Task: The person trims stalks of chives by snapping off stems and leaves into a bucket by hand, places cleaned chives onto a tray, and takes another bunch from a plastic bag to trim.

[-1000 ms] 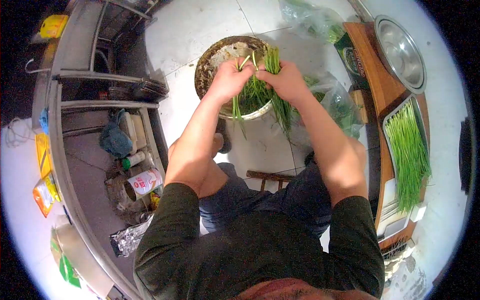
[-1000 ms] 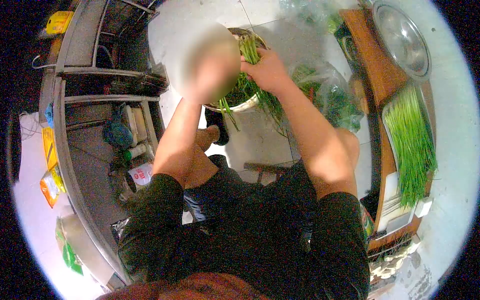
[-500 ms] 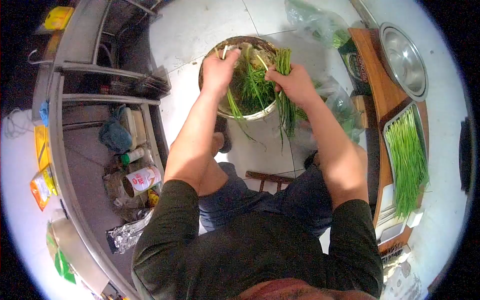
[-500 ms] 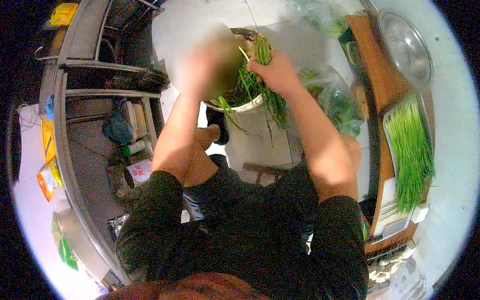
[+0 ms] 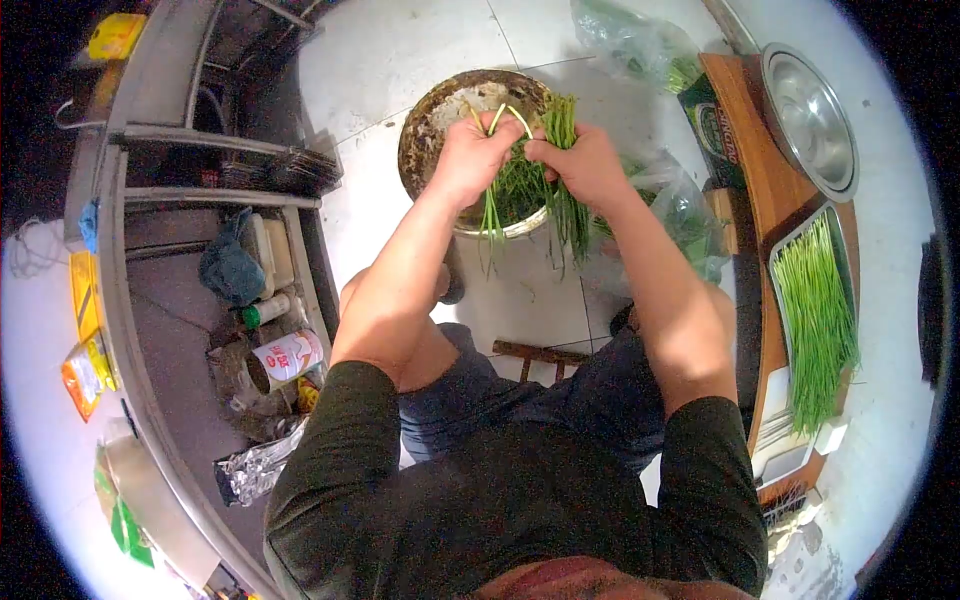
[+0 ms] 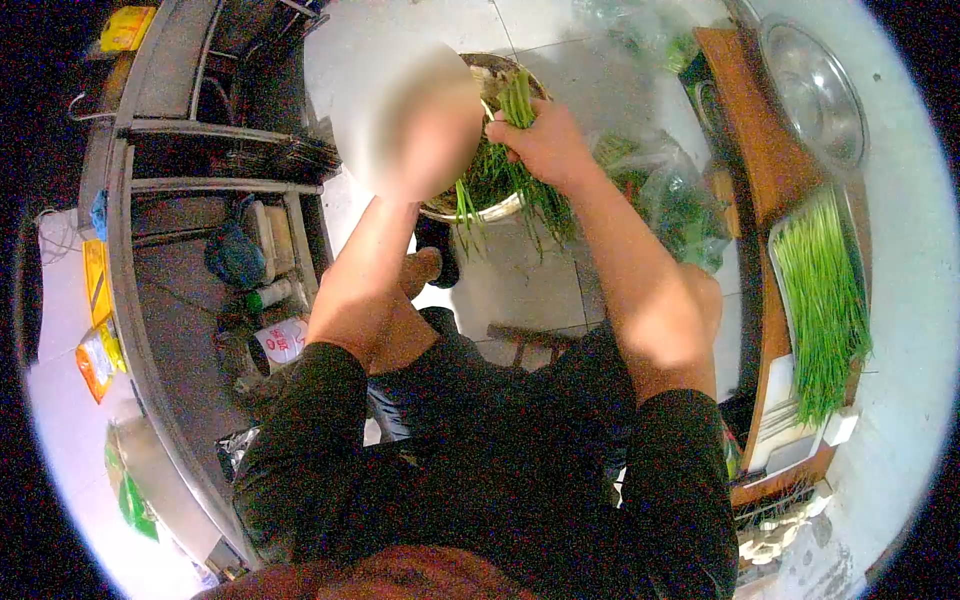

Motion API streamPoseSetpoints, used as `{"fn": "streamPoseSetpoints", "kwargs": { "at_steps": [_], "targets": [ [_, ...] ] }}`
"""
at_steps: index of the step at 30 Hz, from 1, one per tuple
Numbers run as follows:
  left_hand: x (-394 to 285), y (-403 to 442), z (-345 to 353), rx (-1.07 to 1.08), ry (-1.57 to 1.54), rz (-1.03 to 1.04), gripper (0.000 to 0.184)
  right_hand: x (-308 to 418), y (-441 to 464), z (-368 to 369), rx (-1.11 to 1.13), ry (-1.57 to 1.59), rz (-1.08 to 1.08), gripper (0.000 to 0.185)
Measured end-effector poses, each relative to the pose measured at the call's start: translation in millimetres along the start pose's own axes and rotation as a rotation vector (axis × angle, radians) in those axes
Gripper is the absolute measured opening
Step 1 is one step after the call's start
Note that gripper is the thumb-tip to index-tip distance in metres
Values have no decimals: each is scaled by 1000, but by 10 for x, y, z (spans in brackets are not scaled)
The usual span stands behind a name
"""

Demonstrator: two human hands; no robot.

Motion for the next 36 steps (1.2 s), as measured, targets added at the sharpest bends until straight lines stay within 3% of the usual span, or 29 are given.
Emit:
{"fn": "streamPoseSetpoints", "kwargs": {
  "at_steps": [3, 6, 10, 11, 14, 16, 18, 20, 21, 25, 30, 32, 34, 36],
  "targets": [
    [-123, -89, 45, -76, 26, 52, 26, 68, -28, 3, 39, -33, -23, 23],
    [-39, -109, 57, -201, 57, 40, 19, 361, -267, 44, -10, -85, -142, 18],
    [412, 197, -164, -223, -244, 15, 24, 408, -323, 53, -53, -53, -165, 16],
    [461, 224, -226, -240, -324, 58, 18, 395, -317, 51, -57, -37, -148, 16],
    [314, 148, -230, -262, -184, 29, 18, 293, -212, 18, -25, 14, -60, 17],
    [223, 104, -209, -149, -181, 141, 13, 109, -53, -23, 45, 68, 22, 19],
    [107, 86, -106, -153, -107, 98, 20, 39, -2, -32, 40, 83, 46, 18],
    [73, 80, -97, -187, 145, -81, 23, 22, -3, -28, 36, 85, 68, 18],
    [107, 111, -79, -218, 45, -79, 26, 39, -12, -28, 33, 78, 77, 18],
    [157, 65, -135, 0, -386, -34, 34, 55, -19, -33, 6, 36, 83, 20],
    [57, 52, -146, 77, -460, -269, 37, 104, -41, -14, -14, 97, 57, 23],
    [266, 134, -160, 122, -509, -118, 38, 83, -35, -5, -19, 105, 50, 22],
    [212, 128, -118, 143, -563, -102, 40, 52, -20, 16, -19, 120, 33, 21],
    [147, 89, -75, 132, -625, -226, 42, 122, -65, 32, 10, 164, 27, 23]
  ]
}}
Point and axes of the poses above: each hand's wrist, its own y-axis towards the middle knuckle, its own z-axis out of the palm, x = y × z, the point moved 1 cm from there along y, towards the middle knuckle, and after that the axes turned 9 degrees about y, right-handed, at the moved point
